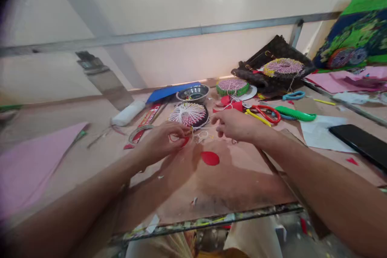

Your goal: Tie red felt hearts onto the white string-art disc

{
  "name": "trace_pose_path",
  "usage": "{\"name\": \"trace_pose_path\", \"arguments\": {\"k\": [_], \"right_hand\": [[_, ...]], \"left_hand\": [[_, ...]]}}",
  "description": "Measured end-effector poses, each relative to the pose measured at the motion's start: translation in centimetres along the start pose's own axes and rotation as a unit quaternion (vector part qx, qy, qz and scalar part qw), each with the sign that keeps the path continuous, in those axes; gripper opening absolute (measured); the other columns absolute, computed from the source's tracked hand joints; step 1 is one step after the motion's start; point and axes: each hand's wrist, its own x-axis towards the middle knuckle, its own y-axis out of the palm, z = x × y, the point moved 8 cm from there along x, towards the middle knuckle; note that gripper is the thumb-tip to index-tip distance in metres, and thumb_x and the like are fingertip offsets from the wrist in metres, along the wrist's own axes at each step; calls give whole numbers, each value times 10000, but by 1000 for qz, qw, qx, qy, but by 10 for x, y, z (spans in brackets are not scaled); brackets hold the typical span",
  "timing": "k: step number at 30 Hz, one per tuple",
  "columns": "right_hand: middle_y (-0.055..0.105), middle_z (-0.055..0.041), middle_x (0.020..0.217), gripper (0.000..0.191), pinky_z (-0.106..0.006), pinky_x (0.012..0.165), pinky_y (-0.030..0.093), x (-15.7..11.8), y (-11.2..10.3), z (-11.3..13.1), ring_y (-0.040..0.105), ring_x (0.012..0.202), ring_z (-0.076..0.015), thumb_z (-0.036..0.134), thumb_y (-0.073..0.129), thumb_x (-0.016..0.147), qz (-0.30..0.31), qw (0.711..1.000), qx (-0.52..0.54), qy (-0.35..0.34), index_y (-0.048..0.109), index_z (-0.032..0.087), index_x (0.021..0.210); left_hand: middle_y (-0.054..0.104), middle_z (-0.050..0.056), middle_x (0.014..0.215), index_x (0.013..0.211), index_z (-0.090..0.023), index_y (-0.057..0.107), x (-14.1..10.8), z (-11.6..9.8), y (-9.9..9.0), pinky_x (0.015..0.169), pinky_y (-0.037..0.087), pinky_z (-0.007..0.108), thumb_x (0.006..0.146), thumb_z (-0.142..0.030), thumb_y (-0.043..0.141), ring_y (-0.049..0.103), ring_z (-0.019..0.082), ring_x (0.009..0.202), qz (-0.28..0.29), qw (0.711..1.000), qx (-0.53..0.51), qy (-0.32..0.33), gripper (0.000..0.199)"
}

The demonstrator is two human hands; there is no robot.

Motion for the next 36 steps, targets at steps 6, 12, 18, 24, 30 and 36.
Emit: {"name": "trace_pose_path", "arguments": {"k": [6,12,18,24,30,36], "right_hand": [[660,-27,662,171,-222,527,343,1,-11,-5,566,596,-122,245,530,783,-33,990,-138,-15,674,170,732],[684,-42,722,227,-238,607,370,2,-20,-2,572,662,-140,322,547,811,-106,985,-120,-59,726,185,781],[668,-29,689,265,-252,588,377,4,-29,-5,552,623,-136,365,521,833,-196,977,-19,-79,721,191,846],[660,-78,880,216,-276,655,390,12,-43,-21,555,753,-167,277,585,783,-313,947,-61,-45,667,169,951],[647,-47,789,107,-239,650,376,13,-18,-1,546,743,-140,194,558,772,-168,968,-123,-138,663,169,771],[660,-95,822,149,-267,577,322,18,10,-12,571,735,-190,205,527,773,-54,969,-239,-29,664,150,796]], "left_hand": [[711,29,964,629,-190,623,-1,-1,2,818,456,322,704,-110,589,609,192,934,-3,1000,-4,8,114],[706,37,1011,615,-194,621,-1,0,1,843,451,347,696,-104,590,607,208,955,-11,1000,-9,-1,126],[706,34,1011,623,-197,629,0,0,1,854,446,353,687,-95,590,610,217,962,-6,1000,-12,-3,126],[704,40,1007,621,-200,643,-1,0,1,847,445,352,687,-99,589,609,224,961,-2,1000,-17,-12,132],[708,43,913,620,-192,630,-2,-6,-4,785,453,321,709,-130,603,619,208,896,-29,999,-30,-15,112],[704,23,897,687,-204,654,-5,-10,-17,789,442,319,753,-217,623,611,187,853,-97,994,-47,-27,74]]}}
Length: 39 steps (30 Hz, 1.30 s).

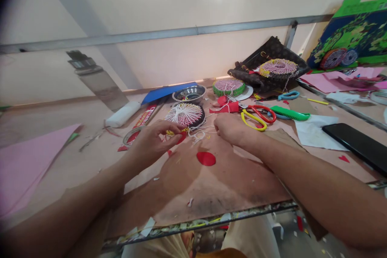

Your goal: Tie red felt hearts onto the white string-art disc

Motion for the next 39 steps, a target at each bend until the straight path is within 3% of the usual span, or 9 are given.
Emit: {"name": "trace_pose_path", "arguments": {"k": [5,9,12,15,19,24,27,35,39], "right_hand": [[621,-140,922,174,-269,613,332,4,-1,13,542,798,-199,190,480,804,-68,997,-14,-46,599,109,903],[590,-72,847,129,-234,587,318,1,-18,21,474,672,-122,150,434,822,-151,982,86,-79,539,133,896],[574,-39,807,92,-216,597,331,-6,-32,31,456,658,-99,127,432,820,-183,962,163,-124,521,145,835],[584,-33,809,75,-219,631,358,-14,-41,36,479,693,-101,118,472,804,-205,941,223,-153,530,146,843],[602,-30,815,80,-228,646,381,-16,-42,32,501,708,-101,125,506,800,-209,924,283,-149,559,142,858],[622,-32,860,144,-242,677,423,-12,-40,18,532,756,-107,187,505,838,-206,902,362,-113,608,147,930],[618,-57,937,199,-243,675,450,-14,-41,24,548,775,-110,212,554,826,-206,892,372,-153,618,145,1003],[666,-31,813,98,-251,697,418,-22,-44,41,550,735,-110,182,587,817,-241,903,280,-219,675,170,858],[635,-33,761,118,-244,675,375,-19,-42,36,521,715,-111,173,548,834,-242,915,261,-192,645,146,773]], "left_hand": [[708,37,868,756,-194,663,-3,4,10,656,462,294,777,-323,617,624,177,739,56,990,-119,-58,139],[636,90,1166,701,-171,628,3,1,20,880,440,362,778,-287,612,592,230,1053,63,963,-256,-60,140],[650,86,1133,696,-177,619,9,0,32,942,400,382,769,-285,630,517,247,1177,88,942,-317,-63,131],[693,54,913,695,-178,614,10,3,46,863,443,350,743,-280,660,594,229,1034,120,922,-354,-100,121],[685,33,781,729,-180,646,7,13,49,676,474,290,708,-281,695,617,176,749,99,914,-360,-158,114],[666,40,755,743,-153,639,4,23,54,673,470,280,702,-305,717,604,154,711,96,871,-444,-185,175],[661,38,760,736,-141,630,4,26,57,706,468,282,688,-296,734,604,144,715,98,848,-486,-187,193],[677,28,736,741,-170,660,-1,21,56,611,465,266,682,-314,729,612,155,680,119,870,-436,-198,170],[681,28,726,769,-178,670,-2,20,57,574,455,258,691,-315,721,597,141,625,123,869,-434,-203,166]]}}
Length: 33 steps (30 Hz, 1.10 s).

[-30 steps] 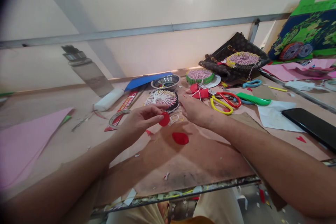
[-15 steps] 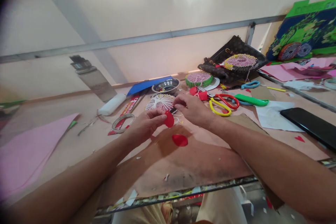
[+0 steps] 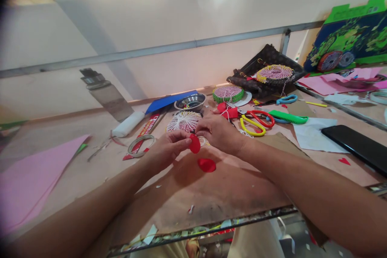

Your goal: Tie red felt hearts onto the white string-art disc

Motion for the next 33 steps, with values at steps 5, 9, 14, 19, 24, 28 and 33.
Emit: {"name": "trace_pose_path", "arguments": {"k": [5,9,14,19,24,28,33], "right_hand": [[566,-51,781,227,-257,653,317,2,12,-7,441,712,-122,210,405,908,24,997,-69,10,553,136,753],[509,-20,703,287,-257,608,275,6,17,-13,380,637,-108,258,364,925,37,996,-73,40,512,147,706],[492,1,657,391,-243,588,309,5,8,-24,403,598,-92,373,327,943,11,995,31,99,498,151,670],[601,-56,1052,232,-242,702,441,2,8,-17,543,827,-104,268,508,866,3,985,162,55,581,191,1072],[657,-33,824,122,-254,697,448,1,16,-16,574,782,-120,258,599,801,25,981,181,68,668,163,835],[624,-24,768,130,-246,654,430,1,20,-24,549,729,-110,257,583,798,22,974,198,112,637,139,791],[591,-8,751,138,-248,665,403,2,16,-33,515,721,-101,263,559,808,-16,965,225,135,601,134,783]], "left_hand": [[685,32,740,763,-165,660,1,2,0,637,476,274,673,-312,737,620,158,691,-1,1000,-16,5,189],[690,39,756,760,-157,658,1,6,0,675,483,290,660,-309,749,627,165,709,3,1000,-24,3,204],[689,35,743,763,-163,665,0,8,-1,672,482,290,659,-312,754,622,157,691,1,999,-41,-6,203],[687,34,748,749,-161,657,1,7,-5,682,485,285,659,-307,755,623,154,700,-5,999,-44,1,197],[687,37,771,764,-155,654,4,14,-4,704,487,292,670,-310,753,631,162,729,20,998,-61,-12,207],[673,26,761,774,-143,642,3,16,-2,706,482,253,676,-293,759,623,128,713,20,994,-108,-16,213],[661,24,751,779,-134,627,1,15,-3,565,474,191,638,-267,790,592,90,599,-25,987,-153,-34,254]]}}
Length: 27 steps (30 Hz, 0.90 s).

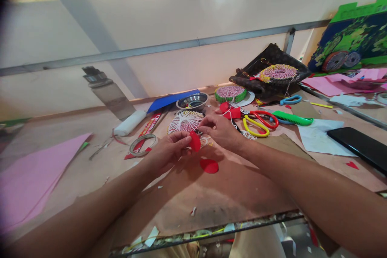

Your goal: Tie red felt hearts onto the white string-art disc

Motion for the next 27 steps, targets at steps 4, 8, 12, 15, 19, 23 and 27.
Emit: {"name": "trace_pose_path", "arguments": {"k": [4,8,12,15,19,23,27], "right_hand": [[598,-7,774,122,-256,696,416,-1,-3,-2,531,739,-102,260,587,795,0,1000,14,17,604,139,792],[611,-48,1053,126,-292,818,438,-4,9,7,571,948,-134,276,627,782,75,992,89,-46,603,153,767],[626,-53,1097,130,-327,861,440,-7,20,6,586,981,-152,286,642,777,137,978,147,-50,617,160,760],[668,-48,944,134,-325,826,451,-6,21,4,601,885,-150,292,661,753,132,979,152,-31,650,160,766],[660,-32,807,159,-297,746,454,-3,11,-1,584,778,-136,300,654,739,66,992,111,10,678,154,798],[646,-21,744,153,-264,676,430,-2,7,-7,563,708,-117,279,633,741,33,998,34,44,681,142,787],[664,-22,775,143,-253,674,426,-2,14,-12,569,730,-117,274,627,740,52,997,22,47,680,153,794]], "left_hand": [[658,19,739,788,-141,625,-1,1,-2,467,441,164,650,-268,782,579,83,549,-12,1000,-16,-13,245],[640,18,717,801,-132,626,-1,2,-1,394,388,136,656,-258,783,529,57,489,0,999,-32,-20,248],[603,7,656,810,-120,627,-2,4,7,389,382,127,640,-229,797,507,49,468,43,997,-58,-30,265],[618,28,671,862,-112,628,-2,5,10,393,390,126,665,-211,778,537,64,490,54,996,-61,-39,267],[662,79,806,925,-129,616,-5,1,11,446,477,181,761,-286,688,625,137,613,48,997,-53,-32,238],[658,75,876,916,-149,626,-9,-13,5,415,498,239,779,-484,612,631,165,601,-8,997,75,19,362],[660,35,754,845,-139,651,-11,-18,-2,391,446,187,704,-379,718,558,90,436,-60,974,218,34,287]]}}
